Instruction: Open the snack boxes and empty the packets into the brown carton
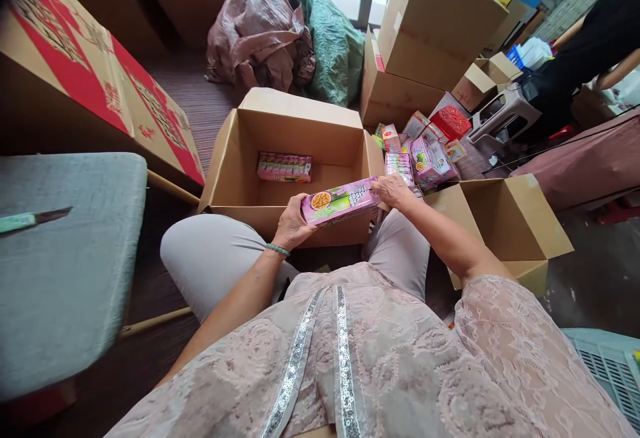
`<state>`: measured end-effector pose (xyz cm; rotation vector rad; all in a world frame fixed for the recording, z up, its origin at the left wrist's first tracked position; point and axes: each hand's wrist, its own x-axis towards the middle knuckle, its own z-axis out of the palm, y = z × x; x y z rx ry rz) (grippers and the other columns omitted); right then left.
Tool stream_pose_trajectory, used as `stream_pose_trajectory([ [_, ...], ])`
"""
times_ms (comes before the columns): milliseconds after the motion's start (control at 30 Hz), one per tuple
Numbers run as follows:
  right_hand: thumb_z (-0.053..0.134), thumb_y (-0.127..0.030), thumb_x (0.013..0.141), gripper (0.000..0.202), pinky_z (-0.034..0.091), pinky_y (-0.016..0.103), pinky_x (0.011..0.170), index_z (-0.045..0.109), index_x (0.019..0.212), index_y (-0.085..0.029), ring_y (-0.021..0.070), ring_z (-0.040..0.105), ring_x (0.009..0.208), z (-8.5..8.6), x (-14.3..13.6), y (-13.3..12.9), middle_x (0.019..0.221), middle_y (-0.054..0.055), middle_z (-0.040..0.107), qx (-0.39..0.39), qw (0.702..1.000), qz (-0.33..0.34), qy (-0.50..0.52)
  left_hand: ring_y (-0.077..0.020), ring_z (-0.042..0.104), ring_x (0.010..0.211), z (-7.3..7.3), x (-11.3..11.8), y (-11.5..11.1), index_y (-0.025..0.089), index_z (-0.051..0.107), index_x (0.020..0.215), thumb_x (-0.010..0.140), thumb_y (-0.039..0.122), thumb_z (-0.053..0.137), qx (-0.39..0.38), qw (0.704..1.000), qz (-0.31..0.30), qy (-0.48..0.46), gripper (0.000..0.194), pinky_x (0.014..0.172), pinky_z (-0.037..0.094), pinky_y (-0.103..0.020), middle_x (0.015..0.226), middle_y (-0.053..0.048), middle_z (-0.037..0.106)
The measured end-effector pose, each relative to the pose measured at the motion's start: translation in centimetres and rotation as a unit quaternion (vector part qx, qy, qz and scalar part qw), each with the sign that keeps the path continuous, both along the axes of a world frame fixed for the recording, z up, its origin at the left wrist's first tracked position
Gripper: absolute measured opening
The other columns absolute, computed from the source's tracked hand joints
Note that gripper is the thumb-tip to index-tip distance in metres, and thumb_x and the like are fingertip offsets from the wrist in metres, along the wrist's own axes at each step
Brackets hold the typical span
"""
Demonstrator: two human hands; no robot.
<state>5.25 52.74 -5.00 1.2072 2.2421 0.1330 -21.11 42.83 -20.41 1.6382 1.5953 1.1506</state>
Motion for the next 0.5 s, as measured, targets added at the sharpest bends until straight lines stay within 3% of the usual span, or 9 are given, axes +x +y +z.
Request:
stream_pose_trajectory([
  [333, 0.044, -0.017, 0.104, 0.038, 0.037, 0.031, 0.074, 0.075, 0.124, -0.018, 0.0265, 0.072, 0.107, 1.5, 3.0, 2.5, 0.119, 0.016, 0.078, -0.042, 0.998, -0.033, -0.015, -0.0266, 0.068, 0.101, -0.2, -0.3, 0.1, 0.023, 0.054, 0.126, 0.059, 0.023, 0.089, -0.009, 1.000, 0.009, 0.011, 0.076, 0.092, 0.058, -0.038, 0.114, -0.005, 0.064],
  [433, 0.052, -0.017, 0.099, 0.030, 0.033, 0.030, 0.069, 0.077, 0.115, -0.021, 0.0230, 0.070, 0.095, 2.0, 6.5, 3.7, 0.110, 0.012, 0.079, -0.047, 0.993, -0.104, -0.004, -0.0262, 0.068, 0.102, -0.1, -0.6, -0.3, 0.024, 0.053, 0.126, 0.059, 0.025, 0.089, -0.014, 1.000, 0.001, 0.007, 0.077, 0.094, 0.058, -0.038, 0.115, -0.005, 0.064],
  [500, 0.052, -0.023, 0.101, 0.024, 0.033, 0.030, 0.066, 0.076, 0.102, -0.019, 0.0213, 0.065, 0.082, 2.4, 9.0, 4.4, 0.097, 0.011, 0.078, 0.008, 0.984, -0.175, 0.044, -0.0257, 0.068, 0.103, 0.0, -0.8, -0.5, 0.023, 0.053, 0.127, 0.059, 0.025, 0.089, -0.016, 1.000, -0.011, 0.002, 0.076, 0.095, 0.058, -0.038, 0.115, -0.005, 0.065],
])
